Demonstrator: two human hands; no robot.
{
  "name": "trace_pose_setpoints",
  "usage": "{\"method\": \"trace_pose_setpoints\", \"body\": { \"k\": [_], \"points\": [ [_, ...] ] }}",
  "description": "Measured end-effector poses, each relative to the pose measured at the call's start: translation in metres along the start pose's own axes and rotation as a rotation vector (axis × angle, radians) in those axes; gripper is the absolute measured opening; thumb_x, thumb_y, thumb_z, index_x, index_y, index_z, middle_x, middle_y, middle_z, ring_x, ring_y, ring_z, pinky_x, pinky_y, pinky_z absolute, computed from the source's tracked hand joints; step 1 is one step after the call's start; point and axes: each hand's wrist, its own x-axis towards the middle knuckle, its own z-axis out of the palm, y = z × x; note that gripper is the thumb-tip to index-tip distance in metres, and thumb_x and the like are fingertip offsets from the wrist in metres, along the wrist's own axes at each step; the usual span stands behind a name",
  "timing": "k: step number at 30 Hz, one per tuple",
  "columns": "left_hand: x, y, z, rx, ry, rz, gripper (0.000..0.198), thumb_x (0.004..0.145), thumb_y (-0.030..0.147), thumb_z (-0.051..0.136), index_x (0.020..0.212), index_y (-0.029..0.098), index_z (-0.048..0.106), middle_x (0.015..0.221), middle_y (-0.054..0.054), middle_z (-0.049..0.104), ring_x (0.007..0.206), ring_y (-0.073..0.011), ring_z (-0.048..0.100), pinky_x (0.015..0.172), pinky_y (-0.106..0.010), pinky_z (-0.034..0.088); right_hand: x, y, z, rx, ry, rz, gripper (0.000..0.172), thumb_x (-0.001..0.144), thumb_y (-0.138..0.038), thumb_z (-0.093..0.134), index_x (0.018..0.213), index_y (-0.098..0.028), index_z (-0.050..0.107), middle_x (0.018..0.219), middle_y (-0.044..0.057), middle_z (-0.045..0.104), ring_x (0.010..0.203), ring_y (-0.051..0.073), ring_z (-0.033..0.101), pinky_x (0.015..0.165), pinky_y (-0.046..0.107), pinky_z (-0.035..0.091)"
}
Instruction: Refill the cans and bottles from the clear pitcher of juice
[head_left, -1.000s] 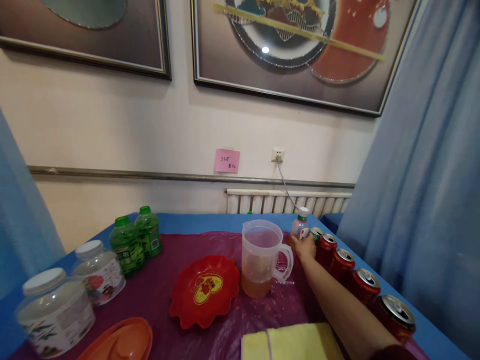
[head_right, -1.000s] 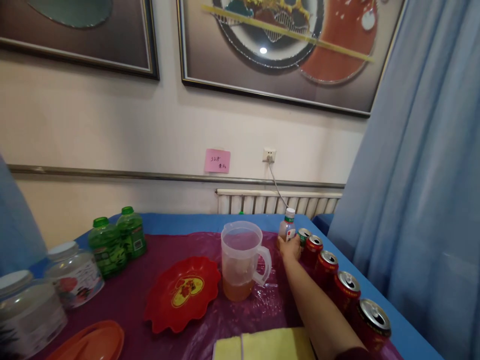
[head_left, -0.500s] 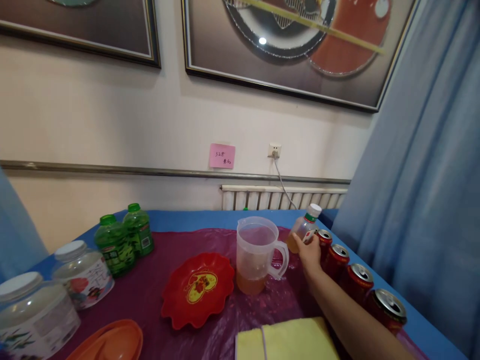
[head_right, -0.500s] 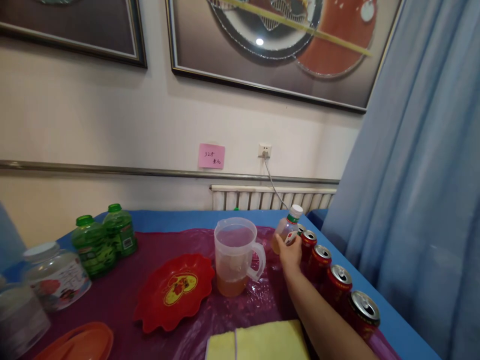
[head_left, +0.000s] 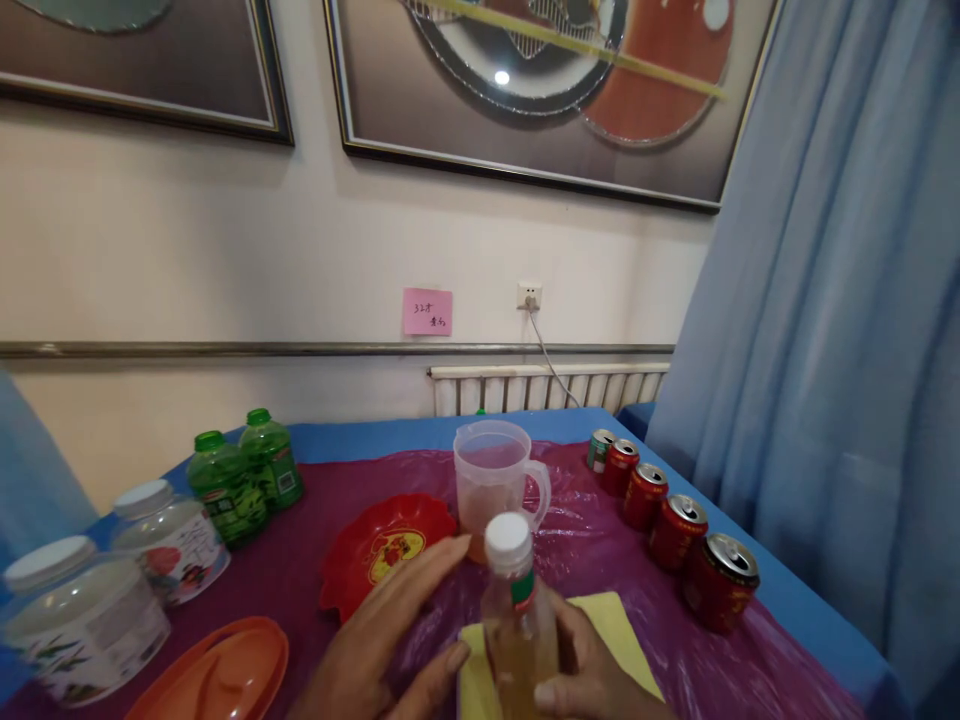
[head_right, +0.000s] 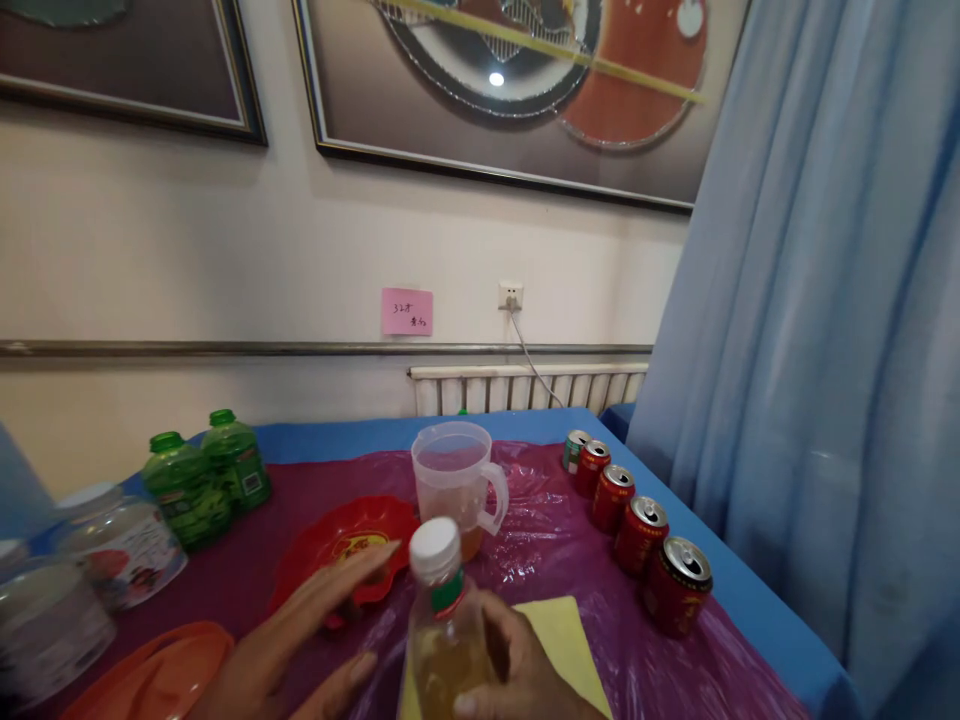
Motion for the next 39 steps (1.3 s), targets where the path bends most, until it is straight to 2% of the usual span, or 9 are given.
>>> {"method": "trace_pose_setpoints", "body": {
  "k": [3, 7, 14, 19, 23, 26, 31, 35, 39],
  "points": [
    [0.027, 0.013, -0.016, -0.018, -0.172, 0.083, 0.060, 0.096, 0.040, 0.059, 0.151, 0.045, 0.037, 0.155, 0.004, 0.051, 0.140, -0.0216, 0.052, 0.113, -0.037, 0.045, 0.003, 0.001, 0.005, 0.020, -0.091, 0.084, 0.077, 0.050, -0.046, 0.094, 0.119, -0.023, 0.069, 0.105, 0.003, 0.069, 0.099, 0.026, 0.063, 0.091, 0.037, 0.047],
    [0.044, 0.016, -0.025, -0.060, -0.352, 0.095, 0.049, 0.100, 0.036, 0.053, 0.146, 0.049, 0.044, 0.149, 0.006, 0.058, 0.135, -0.0183, 0.057, 0.111, -0.035, 0.048, -0.001, -0.004, 0.003, -0.016, -0.094, 0.168, 0.075, 0.046, -0.039, 0.095, 0.116, -0.023, 0.072, 0.113, 0.003, 0.069, 0.109, 0.029, 0.060, 0.100, 0.040, 0.042],
    [0.063, 0.029, -0.024, -0.202, -0.300, 0.110, 0.029, 0.092, 0.040, 0.066, 0.121, 0.039, 0.068, 0.117, 0.002, 0.075, 0.110, -0.0179, 0.068, 0.096, -0.029, 0.055, -0.006, -0.004, -0.001, -0.133, -0.055, 0.206, 0.083, 0.045, -0.032, 0.095, 0.123, -0.025, 0.070, 0.115, 0.003, 0.071, 0.112, 0.032, 0.061, 0.099, 0.041, 0.044],
    [0.072, 0.045, -0.015, -0.058, -0.279, -0.065, 0.024, 0.080, 0.044, 0.077, 0.094, 0.025, 0.072, 0.086, 0.001, 0.071, 0.080, -0.0168, 0.065, 0.072, -0.026, 0.053, -0.005, -0.007, 0.005, -0.103, -0.022, 0.142, 0.076, 0.047, -0.033, 0.094, 0.119, -0.028, 0.072, 0.110, 0.001, 0.072, 0.111, 0.031, 0.062, 0.098, 0.040, 0.045],
    [0.067, 0.044, -0.017, 0.004, -0.236, -0.044, 0.059, 0.069, 0.053, 0.085, 0.120, 0.029, 0.068, 0.108, -0.004, 0.073, 0.096, -0.0234, 0.067, 0.083, -0.033, 0.058, -0.005, -0.014, 0.010, -0.097, -0.019, 0.086, 0.067, 0.053, -0.040, 0.092, 0.116, -0.028, 0.073, 0.108, 0.001, 0.072, 0.111, 0.030, 0.063, 0.099, 0.041, 0.044],
    [0.062, 0.039, -0.029, -0.074, -0.328, 0.054, 0.058, 0.084, 0.047, 0.074, 0.139, 0.041, 0.057, 0.134, -0.001, 0.068, 0.120, -0.0239, 0.064, 0.100, -0.034, 0.054, -0.005, -0.013, 0.008, -0.075, -0.057, 0.050, 0.074, 0.048, -0.046, 0.094, 0.116, -0.026, 0.072, 0.112, 0.003, 0.072, 0.109, 0.031, 0.063, 0.097, 0.041, 0.046],
    [0.066, 0.048, -0.041, -0.082, -0.431, 0.031, 0.034, 0.093, 0.040, 0.062, 0.126, 0.040, 0.067, 0.122, 0.001, 0.072, 0.113, -0.0192, 0.067, 0.097, -0.029, 0.055, -0.007, -0.006, 0.009, -0.154, -0.020, 0.093, 0.081, 0.047, -0.048, 0.095, 0.121, -0.025, 0.069, 0.114, 0.004, 0.071, 0.111, 0.032, 0.063, 0.097, 0.043, 0.047],
    [0.071, 0.063, -0.032, -0.014, -0.399, -0.075, 0.022, 0.089, 0.044, 0.063, 0.096, 0.024, 0.071, 0.092, 0.000, 0.067, 0.082, -0.0152, 0.064, 0.070, -0.023, 0.051, -0.010, -0.004, 0.015, -0.176, 0.007, 0.078, 0.078, 0.051, -0.051, 0.093, 0.120, -0.025, 0.069, 0.108, 0.004, 0.071, 0.105, 0.031, 0.065, 0.093, 0.042, 0.049],
    [0.068, 0.062, -0.023, -0.013, -0.271, -0.159, 0.029, 0.084, 0.050, 0.065, 0.080, 0.021, 0.063, 0.080, 0.003, 0.060, 0.071, -0.0131, 0.056, 0.061, -0.021, 0.042, -0.012, 0.008, 0.020, -0.220, 0.111, 0.050, 0.080, 0.051, -0.052, 0.093, 0.122, -0.026, 0.068, 0.106, 0.005, 0.071, 0.100, 0.031, 0.065, 0.089, 0.042, 0.051]
  ]
}}
